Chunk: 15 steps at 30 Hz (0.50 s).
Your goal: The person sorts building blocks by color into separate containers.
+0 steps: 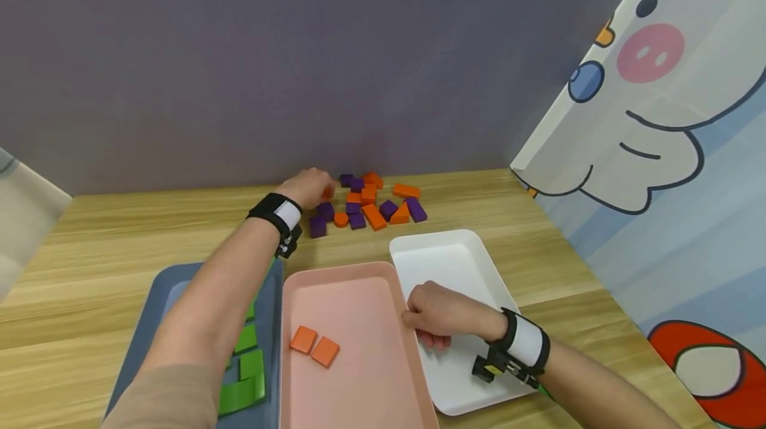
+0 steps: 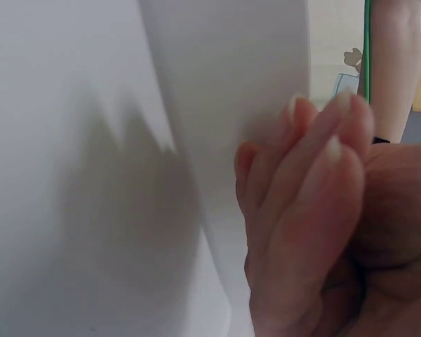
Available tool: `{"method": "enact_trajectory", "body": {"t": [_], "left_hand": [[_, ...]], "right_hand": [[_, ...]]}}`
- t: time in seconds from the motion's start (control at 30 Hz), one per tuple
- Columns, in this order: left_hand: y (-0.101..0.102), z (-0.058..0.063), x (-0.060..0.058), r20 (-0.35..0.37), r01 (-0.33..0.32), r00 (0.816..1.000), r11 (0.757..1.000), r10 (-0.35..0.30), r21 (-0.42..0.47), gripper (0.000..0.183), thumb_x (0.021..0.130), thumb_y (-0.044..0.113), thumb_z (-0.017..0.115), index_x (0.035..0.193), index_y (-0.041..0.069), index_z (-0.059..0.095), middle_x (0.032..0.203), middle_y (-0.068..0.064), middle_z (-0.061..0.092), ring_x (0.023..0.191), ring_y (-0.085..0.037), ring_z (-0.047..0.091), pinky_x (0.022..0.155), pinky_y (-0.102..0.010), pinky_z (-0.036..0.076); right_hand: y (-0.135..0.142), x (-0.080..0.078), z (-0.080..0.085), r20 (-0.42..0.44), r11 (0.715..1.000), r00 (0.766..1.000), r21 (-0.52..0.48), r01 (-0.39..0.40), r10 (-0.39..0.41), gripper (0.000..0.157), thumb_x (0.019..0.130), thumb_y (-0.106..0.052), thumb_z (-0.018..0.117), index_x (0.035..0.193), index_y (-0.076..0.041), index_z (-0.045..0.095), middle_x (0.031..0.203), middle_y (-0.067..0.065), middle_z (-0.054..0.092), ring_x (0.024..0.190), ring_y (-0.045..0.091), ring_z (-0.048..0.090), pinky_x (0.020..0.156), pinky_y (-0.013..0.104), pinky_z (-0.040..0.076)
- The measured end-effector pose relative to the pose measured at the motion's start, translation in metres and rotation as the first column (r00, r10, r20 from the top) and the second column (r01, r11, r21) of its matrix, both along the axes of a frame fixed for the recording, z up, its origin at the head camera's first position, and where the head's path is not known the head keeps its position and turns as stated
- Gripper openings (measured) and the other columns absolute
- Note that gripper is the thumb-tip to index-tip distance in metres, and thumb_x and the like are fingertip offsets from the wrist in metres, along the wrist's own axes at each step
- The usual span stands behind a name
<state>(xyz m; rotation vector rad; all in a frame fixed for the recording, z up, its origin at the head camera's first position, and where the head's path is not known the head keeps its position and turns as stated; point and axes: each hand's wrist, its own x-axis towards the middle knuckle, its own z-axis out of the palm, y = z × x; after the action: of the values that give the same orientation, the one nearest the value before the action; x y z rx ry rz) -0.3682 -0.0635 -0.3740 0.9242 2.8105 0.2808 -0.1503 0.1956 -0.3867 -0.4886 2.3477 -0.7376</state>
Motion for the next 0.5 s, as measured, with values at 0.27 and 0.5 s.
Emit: {"method": "enact_trajectory", "body": {"t": [0.27,0.5], "left_hand": [[-0.006,0.006,0.014,-0.14,0.002,0.99,0.999,-0.009,-0.051,0.012,0.087,0.001,0.059,0.083,0.008,0.069,0.083,-0.009,0.061,0.077,-0.024,0.054,0.07,-0.036,0.044],[-0.001,0.031,0.038,-0.25,0.064,0.966,0.997,-0.071,-0.035,0.015,0.087,0.008,0.064,0.073,0.011,0.059,0.069,-0.002,0.049,0.063,-0.018,0.047,0.061,-0.032,0.037]], "right_hand": [[0.0,0.001,-0.002,-0.005,1.0,1.0,0.007,-0.005,0.005,0.041,0.091,-0.016,0.046,0.053,-0.01,0.06,0.042,-0.003,0.053,0.033,0.009,0.049,0.036,0.028,0.044],[-0.001,0.001,0.001,-0.01,1.0,1.0,-0.002,-0.013,0.013,0.041,0.092,-0.017,0.047,0.053,-0.009,0.06,0.043,-0.003,0.054,0.033,0.009,0.05,0.036,0.029,0.045]]}}
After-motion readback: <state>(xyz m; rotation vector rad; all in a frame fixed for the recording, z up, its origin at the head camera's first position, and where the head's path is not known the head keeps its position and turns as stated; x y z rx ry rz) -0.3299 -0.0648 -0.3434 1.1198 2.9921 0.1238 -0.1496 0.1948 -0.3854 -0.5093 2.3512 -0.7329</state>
